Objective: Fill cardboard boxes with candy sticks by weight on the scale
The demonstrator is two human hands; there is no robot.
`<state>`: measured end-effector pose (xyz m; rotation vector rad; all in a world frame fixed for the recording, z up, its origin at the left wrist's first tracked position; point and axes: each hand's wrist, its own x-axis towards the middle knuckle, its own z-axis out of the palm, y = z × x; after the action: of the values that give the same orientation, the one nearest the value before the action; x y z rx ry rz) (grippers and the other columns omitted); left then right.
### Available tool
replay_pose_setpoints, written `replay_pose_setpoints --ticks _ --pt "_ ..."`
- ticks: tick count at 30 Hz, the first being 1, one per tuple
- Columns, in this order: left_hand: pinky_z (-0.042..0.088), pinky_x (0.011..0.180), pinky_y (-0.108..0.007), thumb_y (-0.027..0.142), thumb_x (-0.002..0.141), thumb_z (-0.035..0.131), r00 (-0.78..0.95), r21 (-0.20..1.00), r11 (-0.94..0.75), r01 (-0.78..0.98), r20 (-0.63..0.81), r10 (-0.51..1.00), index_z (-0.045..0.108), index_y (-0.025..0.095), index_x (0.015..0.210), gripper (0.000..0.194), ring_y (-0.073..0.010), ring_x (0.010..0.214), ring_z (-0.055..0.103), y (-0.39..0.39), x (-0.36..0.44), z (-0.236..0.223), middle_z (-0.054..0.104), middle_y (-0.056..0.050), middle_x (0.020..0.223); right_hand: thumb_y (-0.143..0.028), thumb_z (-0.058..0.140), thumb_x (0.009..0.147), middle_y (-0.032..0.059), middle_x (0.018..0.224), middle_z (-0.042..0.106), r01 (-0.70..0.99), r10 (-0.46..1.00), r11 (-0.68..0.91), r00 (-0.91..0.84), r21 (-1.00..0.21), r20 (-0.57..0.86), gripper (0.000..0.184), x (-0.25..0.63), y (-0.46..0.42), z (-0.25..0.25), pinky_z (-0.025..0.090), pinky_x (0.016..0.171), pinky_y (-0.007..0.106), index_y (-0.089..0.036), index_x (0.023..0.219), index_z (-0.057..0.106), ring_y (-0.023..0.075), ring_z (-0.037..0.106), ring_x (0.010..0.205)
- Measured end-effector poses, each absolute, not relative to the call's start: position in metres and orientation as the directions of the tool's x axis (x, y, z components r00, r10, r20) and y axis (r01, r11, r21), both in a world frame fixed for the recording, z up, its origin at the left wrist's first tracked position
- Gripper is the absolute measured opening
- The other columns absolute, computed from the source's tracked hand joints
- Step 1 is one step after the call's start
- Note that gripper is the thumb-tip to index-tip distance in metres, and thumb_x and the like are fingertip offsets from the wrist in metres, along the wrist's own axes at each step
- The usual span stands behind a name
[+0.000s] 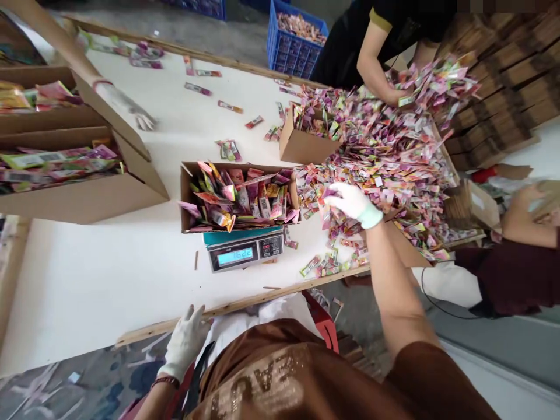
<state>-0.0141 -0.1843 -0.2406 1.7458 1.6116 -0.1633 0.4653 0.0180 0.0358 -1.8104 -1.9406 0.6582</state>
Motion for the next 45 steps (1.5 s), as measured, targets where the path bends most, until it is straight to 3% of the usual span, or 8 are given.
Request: replay_pose_setpoints --ticks 4,10,15,19,28,33,39,45 --pt "0.054 0.111 -0.046 0.033 0.096 0.051 0.137 0.388 0.118 0.914 -0.569 0.811 0.066 0.014 0.139 0.050 -0.0365 0.136 0.063 -0.184 -0.013 -0.242 0.055 -0.023 0.154 -0.058 0.060 0.100 0.0071 0.103 0.076 0.806 0.957 0.289 -0.266 -0.517 0.120 0.044 0.412 0.053 0.077 0.052 0.082 0.035 -0.019 0.118 0.072 0.0209 0.070 0.089" --pt "0.054 0.112 -0.044 0.037 0.096 0.050 0.098 0.437 0.136 0.889 -0.473 0.876 0.065 0.016 0.141 0.052 -0.0346 0.135 0.064 -0.182 -0.032 -0.235 0.051 -0.020 0.160 -0.082 0.041 0.099 0.0100 0.111 0.075 0.864 0.880 0.475 -0.463 -0.169 0.108 0.072 0.322 0.086 0.074 0.046 0.078 0.034 -0.021 0.119 0.073 0.0252 0.068 0.097" --pt "0.051 0.117 -0.045 0.050 0.094 0.051 0.058 0.626 0.126 0.770 -0.265 0.963 0.068 0.014 0.128 0.053 -0.0333 0.136 0.062 -0.147 -0.067 -0.201 0.061 -0.020 0.149 -0.067 0.040 0.106 0.0078 0.103 0.076 0.835 0.920 0.386 -0.320 -0.392 0.225 0.058 0.356 0.066 0.074 0.048 0.086 0.033 -0.020 0.104 0.074 0.0209 0.068 0.095" --pt "0.052 0.116 -0.047 0.050 0.099 0.054 0.017 0.718 -0.043 0.695 0.043 0.999 0.068 0.014 0.120 0.045 -0.0291 0.130 0.066 -0.088 -0.073 -0.126 0.070 -0.017 0.136 -0.053 0.056 0.101 0.0065 0.091 0.076 0.805 0.963 0.226 -0.100 -0.549 0.249 0.037 0.398 0.035 0.064 0.052 0.079 0.035 -0.021 0.096 0.073 0.0201 0.067 0.081" --pt "0.057 0.102 -0.033 0.032 0.103 0.061 0.232 0.585 -0.563 0.584 0.544 0.806 0.075 0.017 0.119 0.026 -0.0180 0.115 0.072 0.010 0.024 0.035 0.075 -0.007 0.126 -0.037 0.056 0.099 0.0084 0.101 0.069 0.822 0.941 0.252 -0.084 -0.510 0.329 0.021 0.360 0.042 0.055 0.053 0.087 0.039 -0.022 0.092 0.069 0.0227 0.064 0.095" --pt "0.059 0.089 -0.031 0.035 0.103 0.058 0.325 0.542 -0.636 0.549 0.563 0.760 0.075 0.020 0.108 0.024 -0.0189 0.105 0.073 0.018 0.066 0.051 0.075 -0.005 0.116 -0.037 0.057 0.101 0.0090 0.099 0.065 0.887 0.963 0.228 -0.145 -0.401 0.227 0.023 0.322 0.071 0.051 0.051 0.087 0.039 -0.019 0.092 0.069 0.0226 0.060 0.091" --pt "0.058 0.083 -0.036 0.036 0.103 0.050 0.473 0.485 -0.650 0.585 0.448 0.759 0.076 0.017 0.103 0.032 -0.0228 0.093 0.073 0.017 0.081 0.041 0.075 -0.009 0.103 -0.036 0.065 0.097 0.0130 0.111 0.070 0.964 0.967 0.182 -0.212 -0.192 -0.145 0.018 0.295 0.085 0.034 0.048 0.079 0.040 -0.019 0.097 0.072 0.0291 0.064 0.095" --pt "0.057 0.094 -0.040 0.040 0.099 0.059 0.510 0.458 -0.622 0.636 0.356 0.783 0.075 0.021 0.113 0.029 -0.0248 0.102 0.071 0.020 0.081 0.017 0.073 -0.010 0.116 -0.033 0.057 0.101 0.0149 0.124 0.069 0.974 0.976 0.159 -0.180 -0.160 -0.127 0.024 0.300 0.076 0.022 0.046 0.081 0.040 -0.019 0.117 0.067 0.0312 0.067 0.101"
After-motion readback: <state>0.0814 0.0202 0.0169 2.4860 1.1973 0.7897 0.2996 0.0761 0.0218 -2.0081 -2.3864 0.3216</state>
